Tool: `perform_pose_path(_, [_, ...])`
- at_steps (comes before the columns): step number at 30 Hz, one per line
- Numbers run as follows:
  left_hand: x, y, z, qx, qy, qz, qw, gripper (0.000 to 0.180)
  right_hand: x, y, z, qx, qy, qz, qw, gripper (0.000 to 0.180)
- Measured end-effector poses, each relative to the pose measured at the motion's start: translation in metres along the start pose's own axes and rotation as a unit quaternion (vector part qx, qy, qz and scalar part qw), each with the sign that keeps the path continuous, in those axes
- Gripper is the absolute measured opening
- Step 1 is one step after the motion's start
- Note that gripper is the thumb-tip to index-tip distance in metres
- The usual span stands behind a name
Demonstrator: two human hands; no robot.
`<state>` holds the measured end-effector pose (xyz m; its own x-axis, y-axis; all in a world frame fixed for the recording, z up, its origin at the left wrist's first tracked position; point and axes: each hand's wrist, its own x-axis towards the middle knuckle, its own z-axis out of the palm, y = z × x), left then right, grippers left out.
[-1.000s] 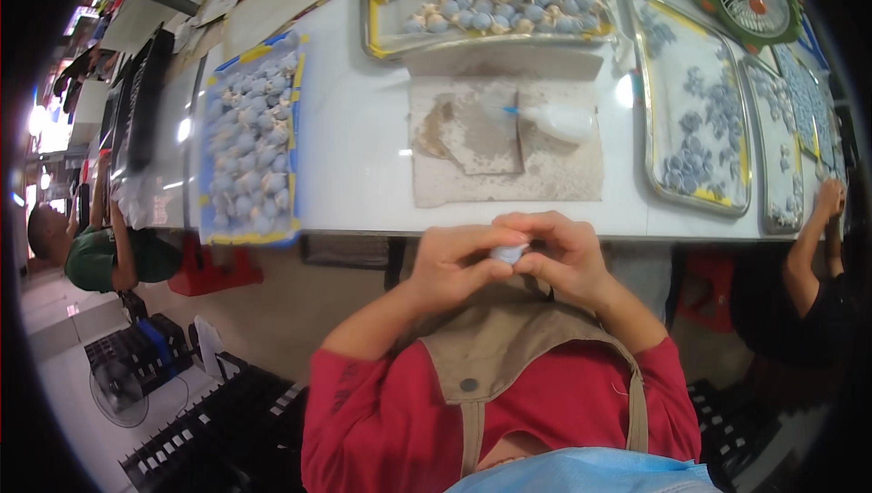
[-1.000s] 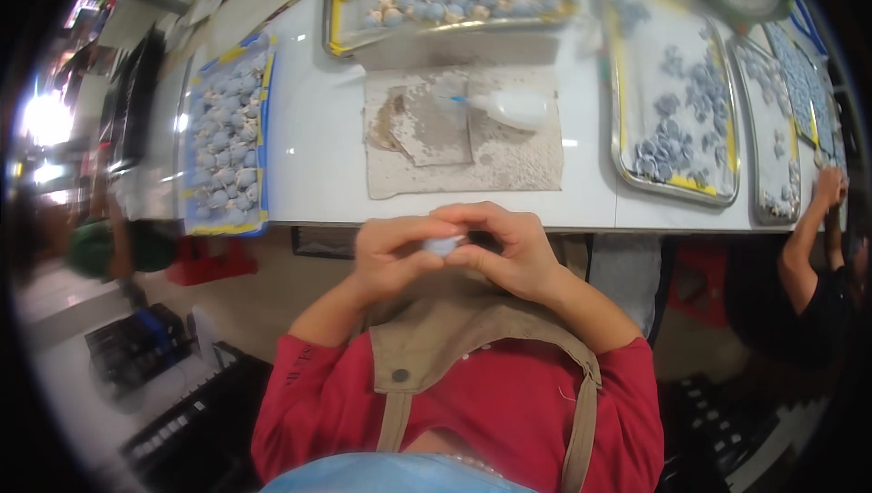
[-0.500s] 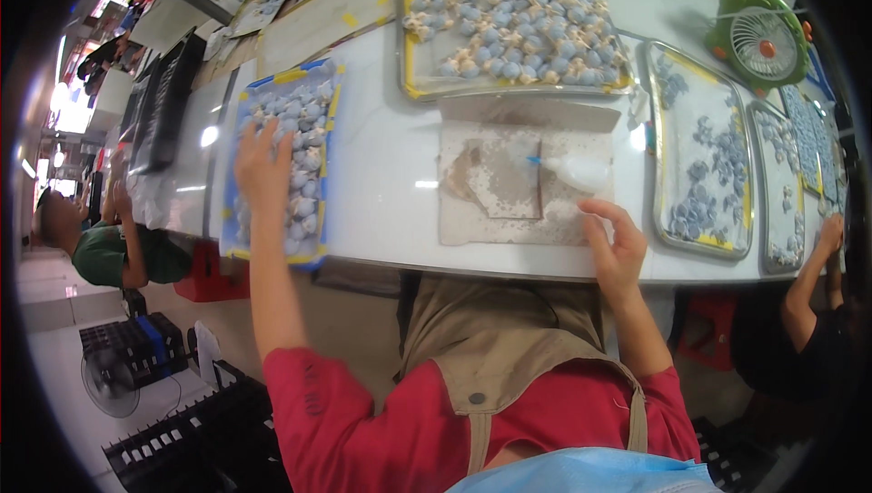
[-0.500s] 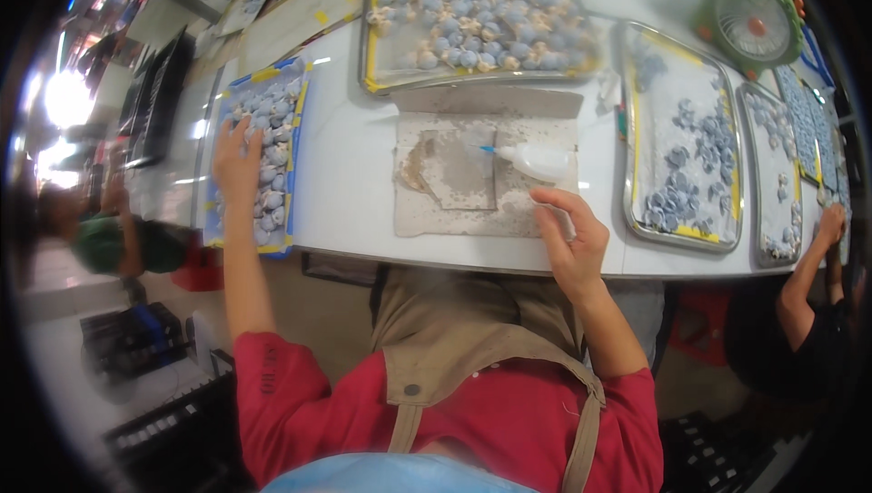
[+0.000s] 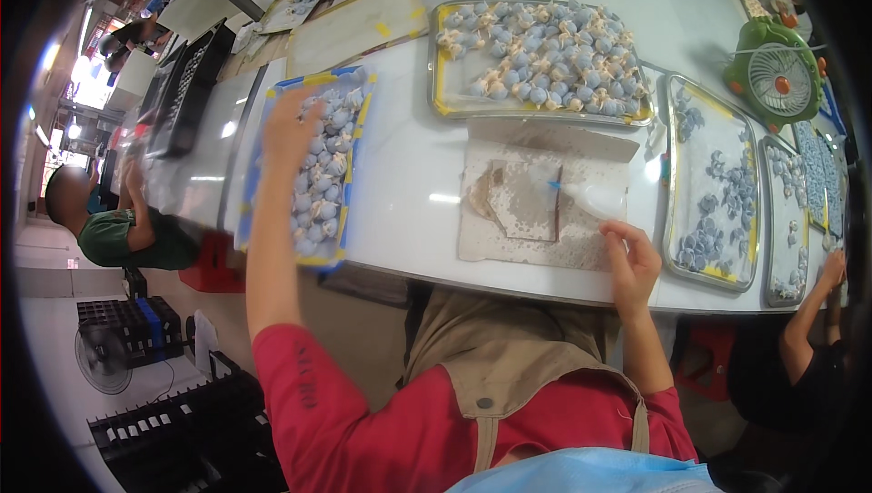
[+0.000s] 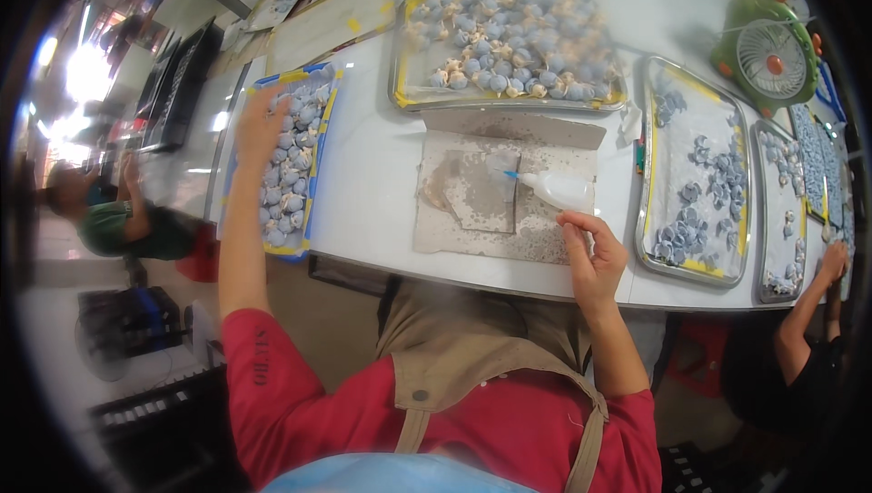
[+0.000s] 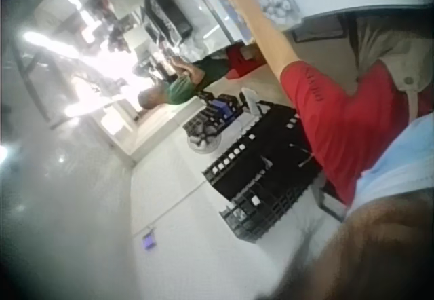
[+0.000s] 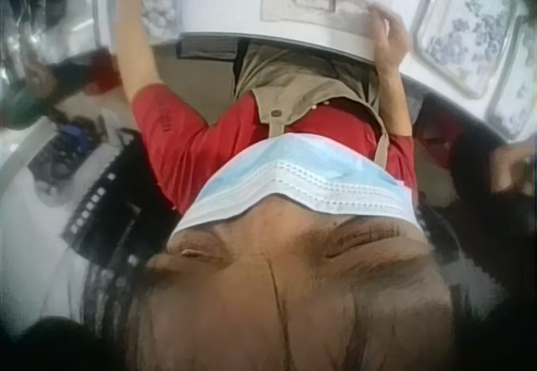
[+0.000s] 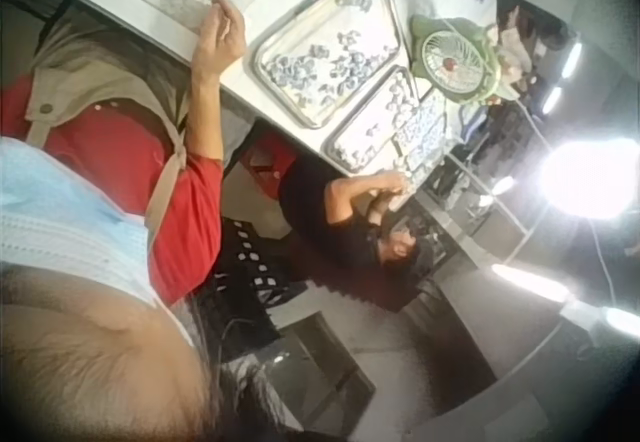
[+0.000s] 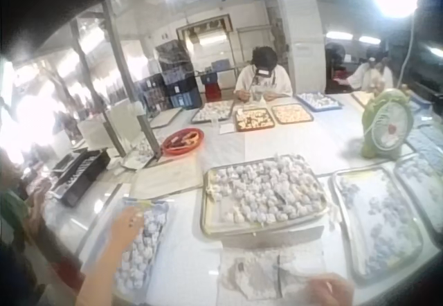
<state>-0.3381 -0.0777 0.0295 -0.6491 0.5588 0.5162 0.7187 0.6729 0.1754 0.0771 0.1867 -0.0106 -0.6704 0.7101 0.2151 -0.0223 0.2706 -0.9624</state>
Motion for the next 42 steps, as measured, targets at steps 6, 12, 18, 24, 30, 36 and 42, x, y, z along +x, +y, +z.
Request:
perform_pose_path(6, [-0.004,-0.016,0.004,0.093,-0.059,0.001,0.994,0.022,-0.002,-0.001,0.000,0.005,0.002,-0.017,1.000,0.012])
perform_pose_path(12, [0.041,0.018,0.037,0.028,-0.039,-0.075,0.996,0.017,-0.006,0.001,0.001,-0.022,0.041,-0.042,0.998,0.012])
perform_pose_path(18, [0.092,0.097,0.123,-0.075,0.078,0.203,0.973,0.027,-0.003,0.007,-0.003,-0.032,0.036,-0.028,0.998,0.015])
perform_pose_path(24, [0.083,0.148,0.128,-0.024,-0.126,0.107,0.986,0.031,-0.004,0.008,-0.009,-0.029,0.051,-0.060,0.996,0.016])
perform_pose_path(30, [0.081,0.118,0.141,-0.031,-0.090,0.151,0.984,0.033,0.002,0.000,-0.003,-0.056,0.064,-0.111,0.990,0.014])
perform_pose_path(36, [0.038,0.180,0.074,-0.463,-0.074,-0.062,0.881,0.033,0.025,-0.003,-0.014,-0.138,0.117,-0.132,0.974,0.015])
perform_pose_path(42, [-0.088,0.222,-0.003,-0.748,-0.256,-0.241,0.563,0.046,0.038,0.008,-0.014,-0.240,0.048,-0.133,0.961,0.031])
